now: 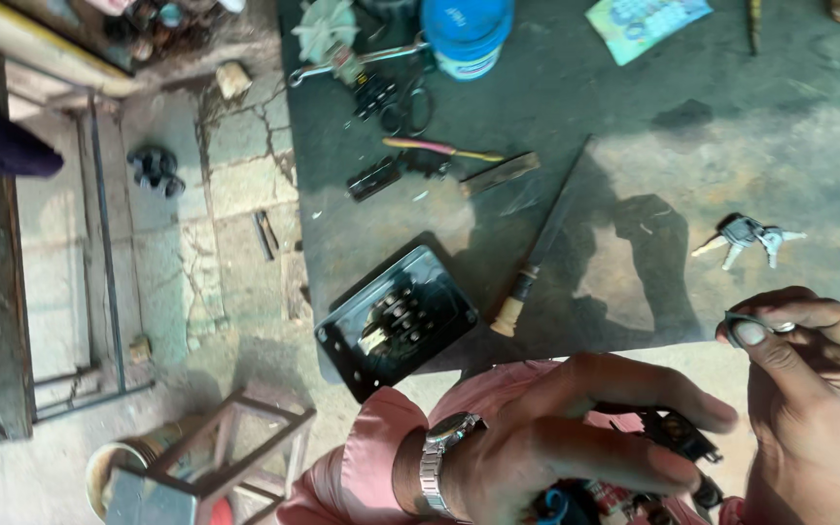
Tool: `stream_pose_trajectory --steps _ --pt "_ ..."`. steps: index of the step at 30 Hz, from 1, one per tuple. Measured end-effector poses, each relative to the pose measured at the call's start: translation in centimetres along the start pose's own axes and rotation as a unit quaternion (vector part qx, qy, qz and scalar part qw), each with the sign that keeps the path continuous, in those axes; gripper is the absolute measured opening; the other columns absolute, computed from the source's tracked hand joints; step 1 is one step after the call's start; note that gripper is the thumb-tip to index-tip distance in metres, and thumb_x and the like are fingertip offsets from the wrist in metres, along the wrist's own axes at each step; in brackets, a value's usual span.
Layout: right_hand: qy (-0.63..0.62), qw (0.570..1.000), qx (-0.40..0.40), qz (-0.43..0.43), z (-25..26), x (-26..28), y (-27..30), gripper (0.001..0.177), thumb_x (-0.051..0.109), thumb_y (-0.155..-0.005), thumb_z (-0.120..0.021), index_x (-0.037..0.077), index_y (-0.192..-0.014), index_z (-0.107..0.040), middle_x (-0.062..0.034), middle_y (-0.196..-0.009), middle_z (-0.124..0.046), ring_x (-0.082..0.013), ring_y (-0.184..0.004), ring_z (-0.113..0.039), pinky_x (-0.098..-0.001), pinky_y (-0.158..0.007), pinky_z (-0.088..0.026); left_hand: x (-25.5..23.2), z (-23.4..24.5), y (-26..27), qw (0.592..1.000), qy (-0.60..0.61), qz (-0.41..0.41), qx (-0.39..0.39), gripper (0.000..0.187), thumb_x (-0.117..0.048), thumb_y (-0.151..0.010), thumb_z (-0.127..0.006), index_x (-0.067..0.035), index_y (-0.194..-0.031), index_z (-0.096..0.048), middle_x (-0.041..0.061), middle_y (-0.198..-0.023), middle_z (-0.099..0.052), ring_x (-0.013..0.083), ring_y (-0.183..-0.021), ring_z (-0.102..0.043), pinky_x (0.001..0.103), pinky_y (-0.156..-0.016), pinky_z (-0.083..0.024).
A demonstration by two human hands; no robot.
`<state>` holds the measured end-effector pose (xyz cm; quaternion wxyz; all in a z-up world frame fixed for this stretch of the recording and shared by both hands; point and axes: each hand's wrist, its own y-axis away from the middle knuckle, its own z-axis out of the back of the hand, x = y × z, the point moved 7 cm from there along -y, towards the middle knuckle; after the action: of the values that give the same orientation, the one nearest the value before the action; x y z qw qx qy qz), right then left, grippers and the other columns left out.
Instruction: The person uses a screwdriver to disassemble a black plastic electrical housing on a workbench. They remove internal components, manipulate wires and small parts, and place the disassembled pieces on the table.
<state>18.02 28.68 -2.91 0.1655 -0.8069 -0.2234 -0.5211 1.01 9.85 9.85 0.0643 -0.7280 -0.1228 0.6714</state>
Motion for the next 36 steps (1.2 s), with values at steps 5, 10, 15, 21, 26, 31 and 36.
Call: stream_pose_trajectory --steps 5,10,15,21,26,31,36 --pt "0.017 1.000 -0.002 0.005 2.6 0.4 0.0 0.029 -0.018 -0.087 -0.041 -0.006 -0.094 -0.065 -0.0168 -0.090 -0.061 -0.0251 -0.084 -0.067 -0.0353 -0.086 -0.055 4.6 0.5 -2.9 0.987 -0.019 -0.054 -0.153 0.046 -0.024 -0.104 -0.068 -0.009 -0.144 -0.049 0.010 -0.139 -0.054 0.0194 -0.129 -0.058 0.034 -0.110 -0.050" --pt "0.062 0.998 -0.010 -0.028 4.2 -2.7 -0.3 0.028 -0.019 -0.084 -0.039 -0.007 -0.091 -0.064 -0.0154 -0.095 -0.060 -0.0179 -0.081 -0.054 -0.0272 -0.073 -0.044 14.1 1.3 -5.5 0.930 0.267 0.063 -0.244 0.058 -0.007 -0.097 -0.067 -0.001 -0.149 -0.043 0.020 -0.149 -0.051 0.0345 -0.142 -0.053 0.050 -0.116 -0.049" --pt "0.099 0.981 0.081 -0.143 3.2 -5.1 -1.0 0.035 -0.015 -0.088 -0.057 -0.004 -0.121 -0.058 -0.0104 -0.106 -0.059 -0.0142 -0.091 -0.055 -0.0267 -0.081 -0.045 18.0 0.5 -5.4 0.882 0.390 0.038 -0.263 0.054 -0.017 -0.104 -0.062 0.000 -0.151 -0.043 0.022 -0.149 -0.051 0.0384 -0.142 -0.054 0.054 -0.121 -0.047" --pt "0.259 0.944 0.200 -0.045 -0.6 -3.8 -2.1 0.113 0.010 -0.064 -0.090 -0.003 -0.155 -0.026 -0.0125 -0.137 -0.052 -0.0140 -0.101 -0.057 -0.0271 -0.078 -0.048 18.7 0.0 -6.5 0.877 0.396 0.026 -0.272 0.052 -0.024 -0.107 -0.060 -0.003 -0.152 -0.044 0.022 -0.147 -0.050 0.0369 -0.143 -0.049 0.054 -0.120 -0.043" --pt "0.305 0.931 0.202 0.001 -2.2 -3.1 -2.4 0.106 0.015 -0.068 -0.095 -0.003 -0.151 -0.031 -0.0164 -0.140 -0.052 -0.0238 -0.121 -0.064 -0.0347 -0.091 -0.058 18.4 -0.4 -7.5 0.885 0.383 0.004 -0.264 0.050 -0.031 -0.110 -0.061 -0.003 -0.148 -0.045 0.022 -0.149 -0.050 0.0384 -0.145 -0.049 0.049 -0.124 -0.041" --pt "0.397 0.901 0.170 0.040 -2.2 -2.5 -2.7 0.106 0.019 -0.063 -0.098 -0.002 -0.147 -0.038 -0.0169 -0.130 -0.054 -0.0248 -0.108 -0.067 -0.0359 -0.088 -0.057 18.8 -0.2 -7.9 0.897 0.355 0.000 -0.263 0.053 -0.037 -0.111 -0.060 -0.004 -0.149 -0.045 0.023 -0.153 -0.048 0.0346 -0.146 -0.047 0.046 -0.125 -0.041" --pt "0.429 0.887 0.141 0.099 -1.9 -1.9 -2.9 0.105 0.025 -0.065 -0.100 -0.003 -0.147 -0.041 -0.0187 -0.130 -0.053 -0.0270 -0.112 -0.065 -0.0356 -0.088 -0.057 19.4 -0.2 -8.3 0.899 0.361 0.036 -0.244 0.062 -0.043 -0.111 -0.060 -0.003 -0.155 -0.040 0.028 -0.161 -0.042 0.0309 -0.139 -0.050 0.043 -0.119 -0.043"
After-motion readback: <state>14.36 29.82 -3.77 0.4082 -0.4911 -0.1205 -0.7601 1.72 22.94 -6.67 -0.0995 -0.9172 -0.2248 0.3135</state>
